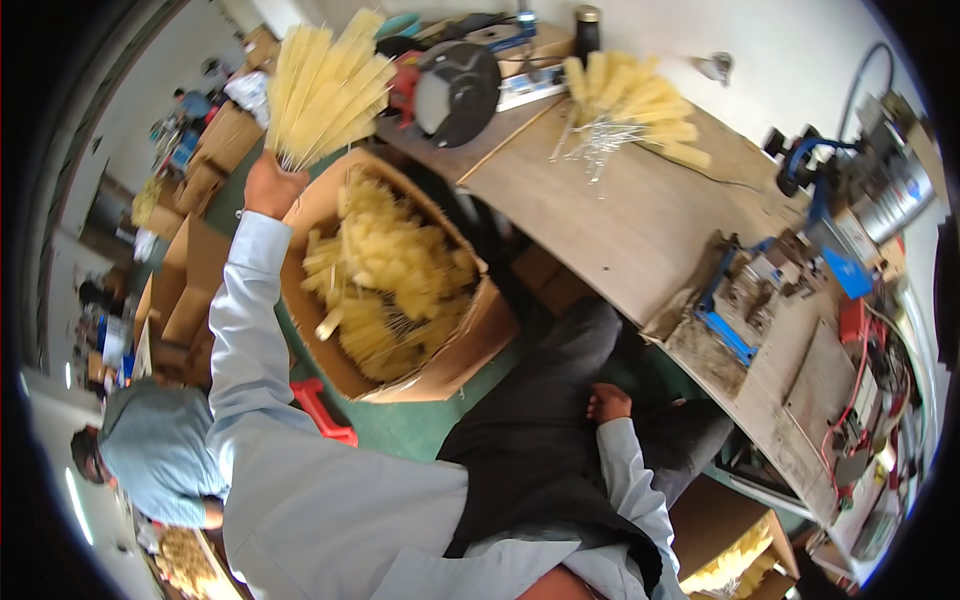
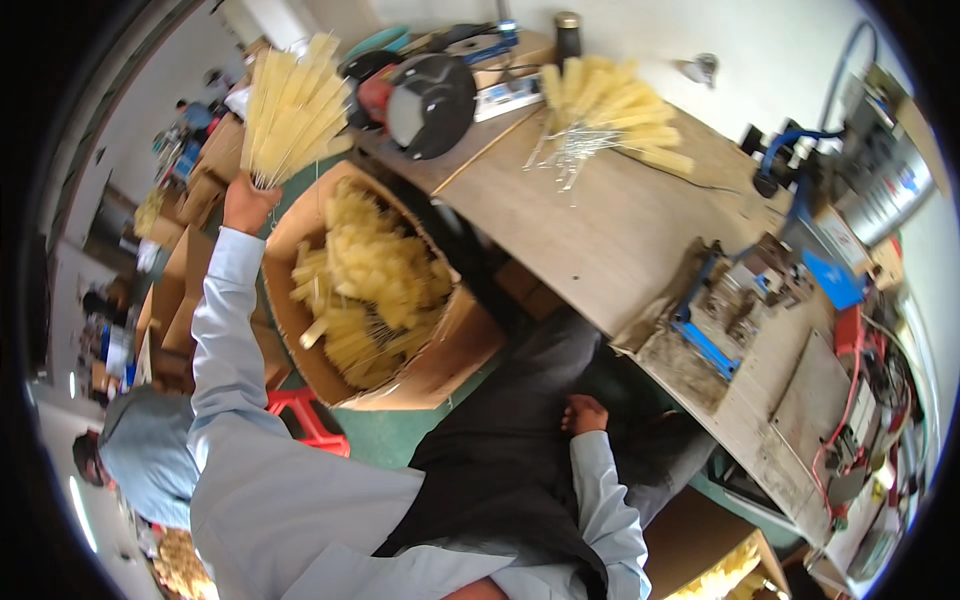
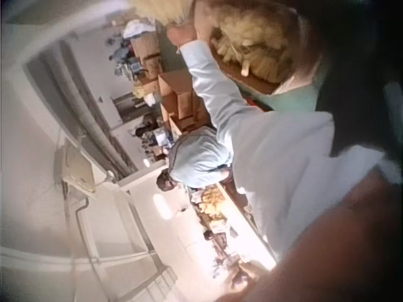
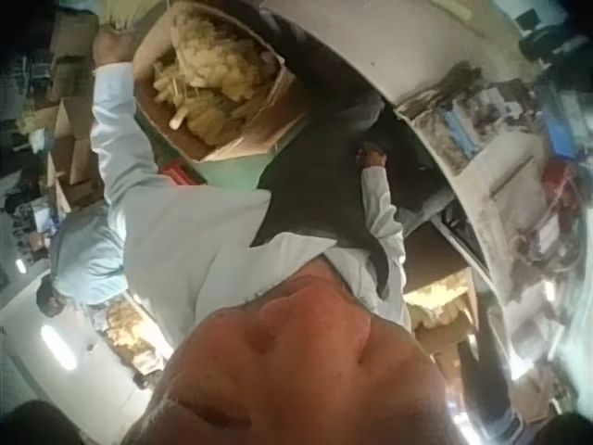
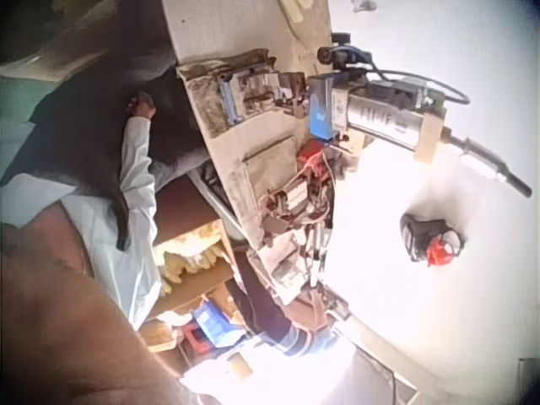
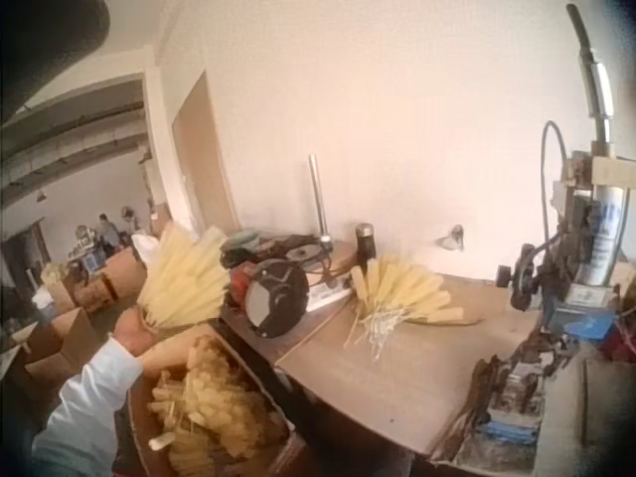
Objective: Assembling and processing industrial brushes using a pneumatic press and sorting components.
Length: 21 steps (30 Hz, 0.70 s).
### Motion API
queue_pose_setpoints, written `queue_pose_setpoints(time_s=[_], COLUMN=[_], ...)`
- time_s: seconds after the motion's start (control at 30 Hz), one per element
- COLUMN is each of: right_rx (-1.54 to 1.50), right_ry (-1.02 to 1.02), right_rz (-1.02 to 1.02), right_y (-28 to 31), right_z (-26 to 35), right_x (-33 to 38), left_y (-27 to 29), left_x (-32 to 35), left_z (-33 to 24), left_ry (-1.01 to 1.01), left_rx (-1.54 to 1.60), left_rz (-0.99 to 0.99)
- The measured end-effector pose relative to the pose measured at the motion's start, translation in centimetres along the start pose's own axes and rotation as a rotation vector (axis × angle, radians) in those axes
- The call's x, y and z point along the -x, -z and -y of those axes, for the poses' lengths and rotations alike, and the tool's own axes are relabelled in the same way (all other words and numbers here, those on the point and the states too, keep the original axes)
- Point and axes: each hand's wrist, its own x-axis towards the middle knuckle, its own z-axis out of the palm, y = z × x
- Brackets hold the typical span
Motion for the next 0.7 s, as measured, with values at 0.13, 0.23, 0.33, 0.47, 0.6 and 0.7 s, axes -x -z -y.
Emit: queue_pose_setpoints(time_s=[0.13,0.23,0.33,0.47,0.6,0.7], right_rx=[-0.052,-0.094,-0.134,-0.171,-0.183,-0.195], right_ry=[-0.009,-0.034,-0.006,-0.039,-0.102,-0.092], right_rz=[0.047,0.018,0.017,-0.014,-0.069,-0.067], right_y=[0.2,0.6,0.9,1.1,0.9,0.6], right_z=[0.6,0.8,0.8,0.9,1.2,1.4], right_x=[0.5,0.8,0.9,0.6,0.5,0.7], left_y=[-5.4,-11.6,-16.2,-20.6,-23.6,-27.5], left_x=[-4.9,-7.2,-8.6,-8.1,-7.4,-7.9], left_z=[-13.2,-22.9,-29.2,-34.5,-38.2,-40.9], left_ry=[-0.132,-0.179,-0.334,-0.389,-0.33,-0.297], left_rx=[-0.017,-0.217,-0.31,-0.318,-0.174,-0.101], left_rz=[0.024,-0.05,-0.065,-0.102,-0.242,-0.229])
